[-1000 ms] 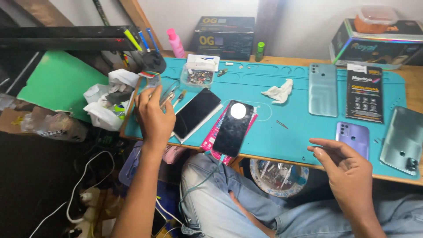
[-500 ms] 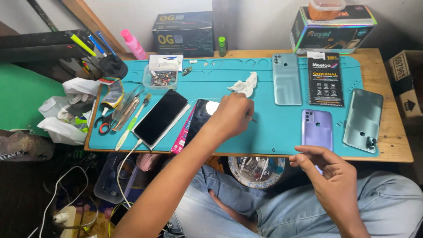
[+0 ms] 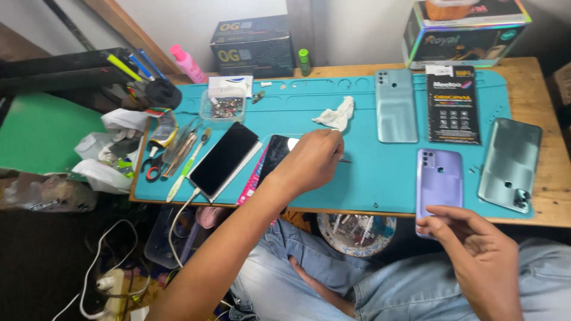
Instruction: Installing new camera lens covers on a smartphone by applying adhesive and carefully placing the covers.
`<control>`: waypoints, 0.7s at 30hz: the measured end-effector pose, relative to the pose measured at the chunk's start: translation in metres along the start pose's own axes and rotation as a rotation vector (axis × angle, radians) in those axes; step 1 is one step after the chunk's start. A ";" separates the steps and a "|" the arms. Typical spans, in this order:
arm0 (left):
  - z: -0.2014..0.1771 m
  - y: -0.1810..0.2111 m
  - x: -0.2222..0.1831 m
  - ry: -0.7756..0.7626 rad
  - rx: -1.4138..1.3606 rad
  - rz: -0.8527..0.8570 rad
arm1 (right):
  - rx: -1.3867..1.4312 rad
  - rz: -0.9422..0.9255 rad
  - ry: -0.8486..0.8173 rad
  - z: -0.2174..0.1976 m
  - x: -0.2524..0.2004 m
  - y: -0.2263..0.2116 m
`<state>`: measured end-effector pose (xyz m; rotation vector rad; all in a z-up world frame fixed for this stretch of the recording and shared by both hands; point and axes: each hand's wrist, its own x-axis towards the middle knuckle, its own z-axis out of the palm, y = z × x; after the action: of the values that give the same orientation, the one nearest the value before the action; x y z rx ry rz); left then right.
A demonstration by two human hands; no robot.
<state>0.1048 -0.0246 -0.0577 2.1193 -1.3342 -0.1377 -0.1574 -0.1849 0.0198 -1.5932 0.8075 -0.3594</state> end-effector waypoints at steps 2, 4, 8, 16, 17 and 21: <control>-0.019 -0.002 -0.009 0.014 -0.034 -0.088 | -0.014 -0.006 -0.010 0.000 0.002 0.004; -0.027 -0.003 -0.013 0.021 -0.089 -0.161 | -0.042 -0.005 0.004 0.002 0.002 0.003; -0.028 -0.003 -0.008 -0.059 0.028 -0.199 | -0.057 -0.009 -0.005 0.012 0.009 0.001; 0.003 -0.010 0.011 -0.140 0.111 -0.191 | -0.346 -0.147 0.018 0.013 0.002 0.004; 0.005 -0.010 0.012 -0.148 0.167 -0.170 | -0.348 -0.123 0.015 0.011 0.001 0.003; 0.006 -0.004 0.007 -0.149 0.253 -0.136 | -0.338 -0.151 0.000 0.009 -0.002 0.007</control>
<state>0.1093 -0.0322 -0.0630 2.4558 -1.3504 -0.1951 -0.1552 -0.1772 0.0116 -1.9771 0.7786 -0.3433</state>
